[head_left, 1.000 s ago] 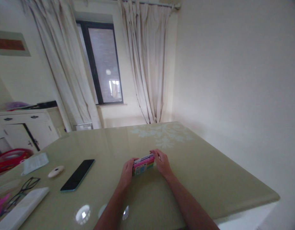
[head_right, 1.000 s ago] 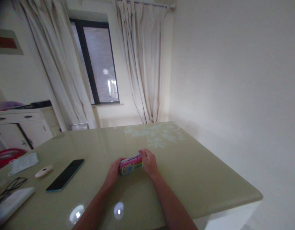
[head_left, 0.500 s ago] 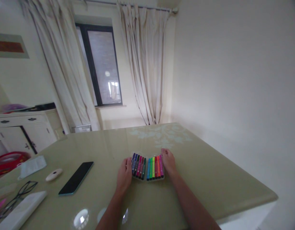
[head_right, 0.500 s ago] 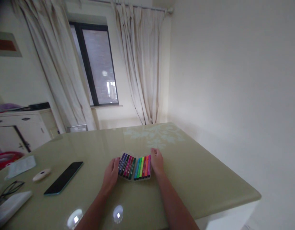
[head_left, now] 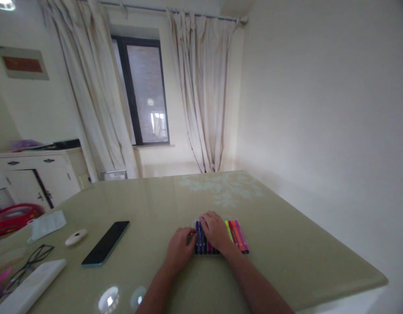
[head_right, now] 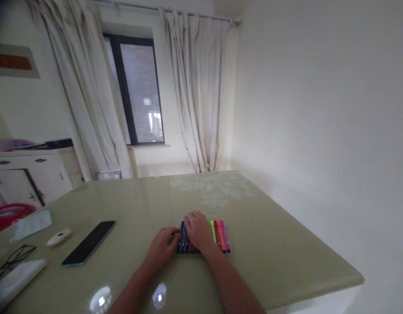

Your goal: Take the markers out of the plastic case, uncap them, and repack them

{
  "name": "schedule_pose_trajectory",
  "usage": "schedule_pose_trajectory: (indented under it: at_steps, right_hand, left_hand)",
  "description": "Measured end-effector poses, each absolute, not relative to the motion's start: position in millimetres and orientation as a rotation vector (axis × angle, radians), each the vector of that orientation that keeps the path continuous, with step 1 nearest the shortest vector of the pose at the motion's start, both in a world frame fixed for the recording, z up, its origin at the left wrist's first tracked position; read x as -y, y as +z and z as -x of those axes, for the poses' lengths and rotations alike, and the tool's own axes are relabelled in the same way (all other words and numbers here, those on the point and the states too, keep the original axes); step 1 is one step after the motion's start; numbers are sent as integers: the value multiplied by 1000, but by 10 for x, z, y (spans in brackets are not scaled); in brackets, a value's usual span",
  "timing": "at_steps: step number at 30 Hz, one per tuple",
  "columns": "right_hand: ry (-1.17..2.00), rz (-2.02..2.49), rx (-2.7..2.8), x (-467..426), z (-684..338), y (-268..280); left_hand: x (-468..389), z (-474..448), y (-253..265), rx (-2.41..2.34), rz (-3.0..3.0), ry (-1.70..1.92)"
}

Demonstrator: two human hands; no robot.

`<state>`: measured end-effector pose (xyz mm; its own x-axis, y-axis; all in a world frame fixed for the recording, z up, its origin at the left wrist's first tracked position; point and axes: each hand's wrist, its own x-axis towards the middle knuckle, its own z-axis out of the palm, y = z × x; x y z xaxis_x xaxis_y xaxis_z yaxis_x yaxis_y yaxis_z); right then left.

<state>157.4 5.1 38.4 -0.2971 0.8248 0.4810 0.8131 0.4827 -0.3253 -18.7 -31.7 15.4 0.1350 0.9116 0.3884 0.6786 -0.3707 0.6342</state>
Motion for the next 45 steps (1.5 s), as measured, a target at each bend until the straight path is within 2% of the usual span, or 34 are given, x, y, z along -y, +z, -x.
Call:
schedule_pose_trajectory:
  at_steps: [5, 17, 45]
  right_hand:
    - [-42, 1517, 2297, -193, -1428, 417]
    - [-56, 1605, 2169, -241, -1392, 290]
    - [65, 1521, 1949, -325, -1504, 304]
  left_hand:
    - [348, 190, 176, -1493, -2178, 1034]
    - [455, 122, 332, -1414, -2314, 802]
    - [413, 109, 208, -1429, -2216, 849]
